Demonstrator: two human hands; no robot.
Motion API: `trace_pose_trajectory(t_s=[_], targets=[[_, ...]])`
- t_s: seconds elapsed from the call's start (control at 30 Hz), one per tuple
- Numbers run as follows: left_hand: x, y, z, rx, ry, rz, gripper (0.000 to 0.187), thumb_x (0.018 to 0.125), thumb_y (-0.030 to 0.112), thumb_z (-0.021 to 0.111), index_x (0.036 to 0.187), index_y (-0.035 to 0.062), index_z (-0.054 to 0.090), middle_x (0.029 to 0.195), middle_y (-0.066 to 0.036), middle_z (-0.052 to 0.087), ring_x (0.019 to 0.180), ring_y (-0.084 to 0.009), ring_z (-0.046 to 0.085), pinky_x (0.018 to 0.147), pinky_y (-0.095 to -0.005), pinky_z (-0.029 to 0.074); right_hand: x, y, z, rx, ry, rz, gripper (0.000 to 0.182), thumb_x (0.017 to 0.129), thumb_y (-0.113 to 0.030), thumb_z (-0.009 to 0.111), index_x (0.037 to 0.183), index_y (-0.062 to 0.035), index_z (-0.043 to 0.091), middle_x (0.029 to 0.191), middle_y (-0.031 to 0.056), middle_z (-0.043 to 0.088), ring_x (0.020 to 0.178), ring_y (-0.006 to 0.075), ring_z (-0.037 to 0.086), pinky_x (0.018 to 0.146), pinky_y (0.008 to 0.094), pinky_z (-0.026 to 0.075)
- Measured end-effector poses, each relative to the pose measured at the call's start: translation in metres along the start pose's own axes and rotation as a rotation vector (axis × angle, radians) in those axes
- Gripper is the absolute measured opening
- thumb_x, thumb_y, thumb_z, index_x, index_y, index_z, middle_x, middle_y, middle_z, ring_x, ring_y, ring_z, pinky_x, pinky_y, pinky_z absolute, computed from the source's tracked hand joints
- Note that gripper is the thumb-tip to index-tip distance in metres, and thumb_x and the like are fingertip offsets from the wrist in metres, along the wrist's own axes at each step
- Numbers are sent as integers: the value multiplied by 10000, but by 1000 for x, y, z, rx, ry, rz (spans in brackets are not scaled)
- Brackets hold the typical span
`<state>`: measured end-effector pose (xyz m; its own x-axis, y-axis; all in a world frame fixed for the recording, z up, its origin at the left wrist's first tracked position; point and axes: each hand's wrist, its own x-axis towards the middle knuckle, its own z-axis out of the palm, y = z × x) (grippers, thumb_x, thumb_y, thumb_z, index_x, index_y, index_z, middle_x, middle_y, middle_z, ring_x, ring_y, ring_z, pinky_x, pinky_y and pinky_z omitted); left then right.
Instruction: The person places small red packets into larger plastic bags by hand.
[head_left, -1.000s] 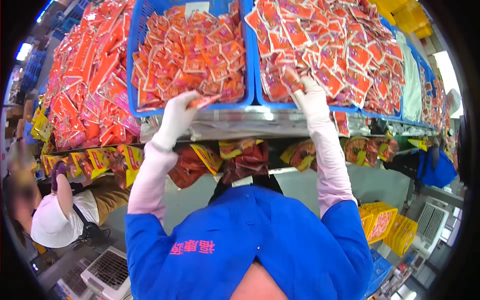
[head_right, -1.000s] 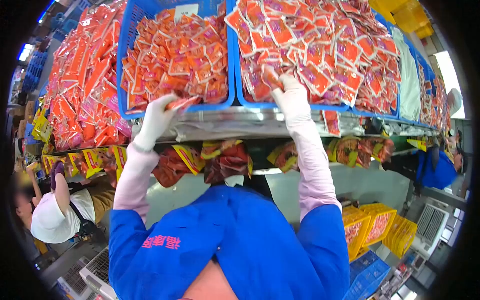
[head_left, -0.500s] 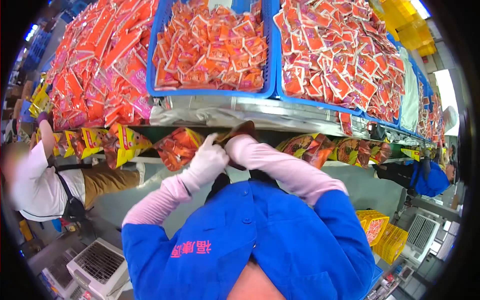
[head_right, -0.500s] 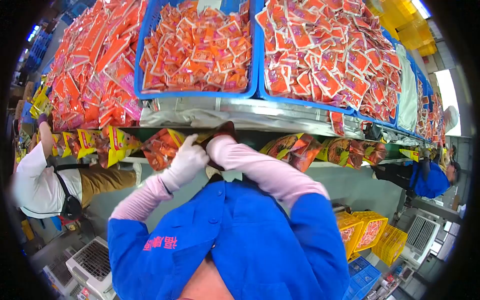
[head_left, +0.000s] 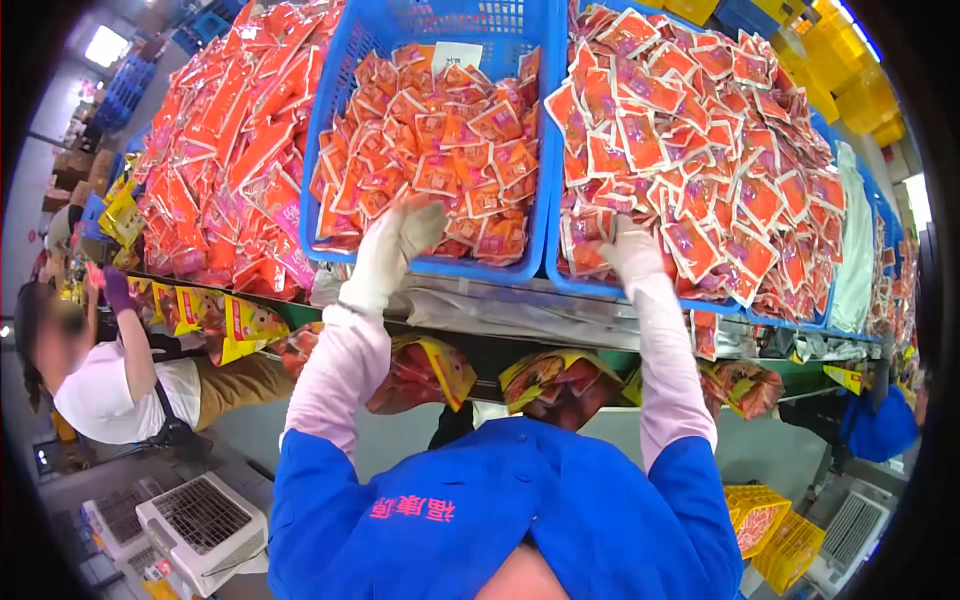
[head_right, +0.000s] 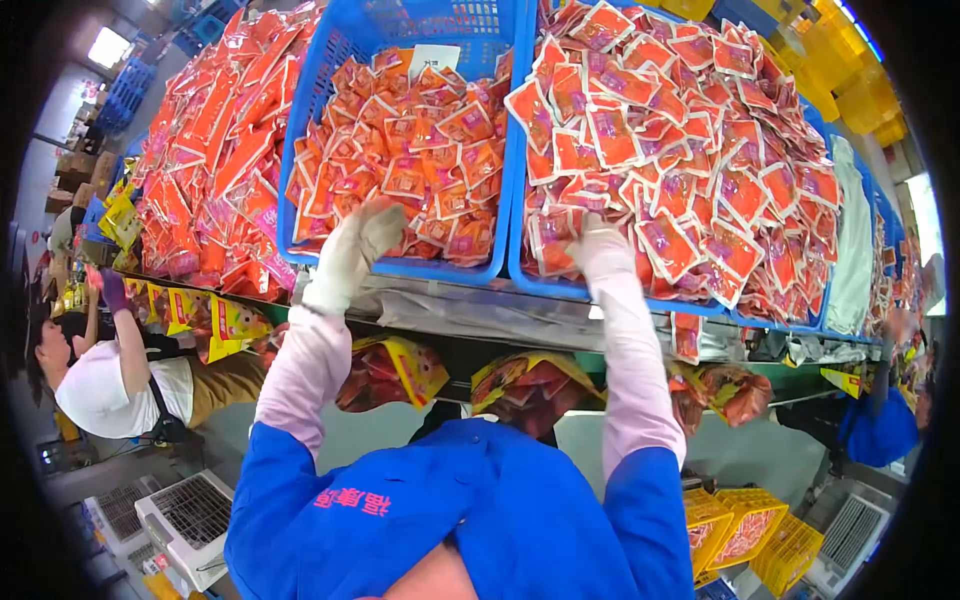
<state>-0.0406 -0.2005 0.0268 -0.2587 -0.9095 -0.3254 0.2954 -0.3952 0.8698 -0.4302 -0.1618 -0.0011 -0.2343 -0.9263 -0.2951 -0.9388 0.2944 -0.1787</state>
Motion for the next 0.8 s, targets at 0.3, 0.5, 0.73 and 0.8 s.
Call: trace_pose_trajectory(t_s=[0.3, 0.5, 0.73, 0.8], targets=[[98, -26, -6, 2270, 115, 438, 259, 732, 310, 810, 949, 183, 748, 976, -51, 690, 1007, -253, 648, 822, -420, 516, 17, 17, 61, 248, 203, -63, 345, 788, -158, 687, 1121, -95, 624, 964, 251, 700, 959, 439, 677, 876, 520, 533], [-55, 37, 24, 767, -31, 302, 72, 836, 19, 708, 895, -3, 672, 1032, -101, 705, 970, -233, 686, 908, -347, 530, -78, 15, -22, 731, 202, 14, 352, 839, -102, 658, 1181, -18, 667, 885, 173, 708, 817, 227, 716, 664, 383, 586], [-184, -79, 52, 1360, -608, 700, 394, 750, 236, 813, 1069, 63, 660, 1212, -156, 642, 1129, -298, 619, 1014, -440, 468, -198, -69, -25, 1137, -186, -319, 255, 873, -29, 614, 1106, -47, 716, 998, 77, 732, 876, 178, 720, 766, 329, 593], [-189, -81, 36, 1557, -539, 650, 659, 692, 403, 828, 1184, 27, 603, 1240, -163, 622, 1202, -308, 566, 1115, -487, 347, -214, -109, -14, 655, -411, -429, 234, 833, -56, 641, 1050, -40, 726, 969, 116, 750, 910, 243, 734, 777, 358, 586]])
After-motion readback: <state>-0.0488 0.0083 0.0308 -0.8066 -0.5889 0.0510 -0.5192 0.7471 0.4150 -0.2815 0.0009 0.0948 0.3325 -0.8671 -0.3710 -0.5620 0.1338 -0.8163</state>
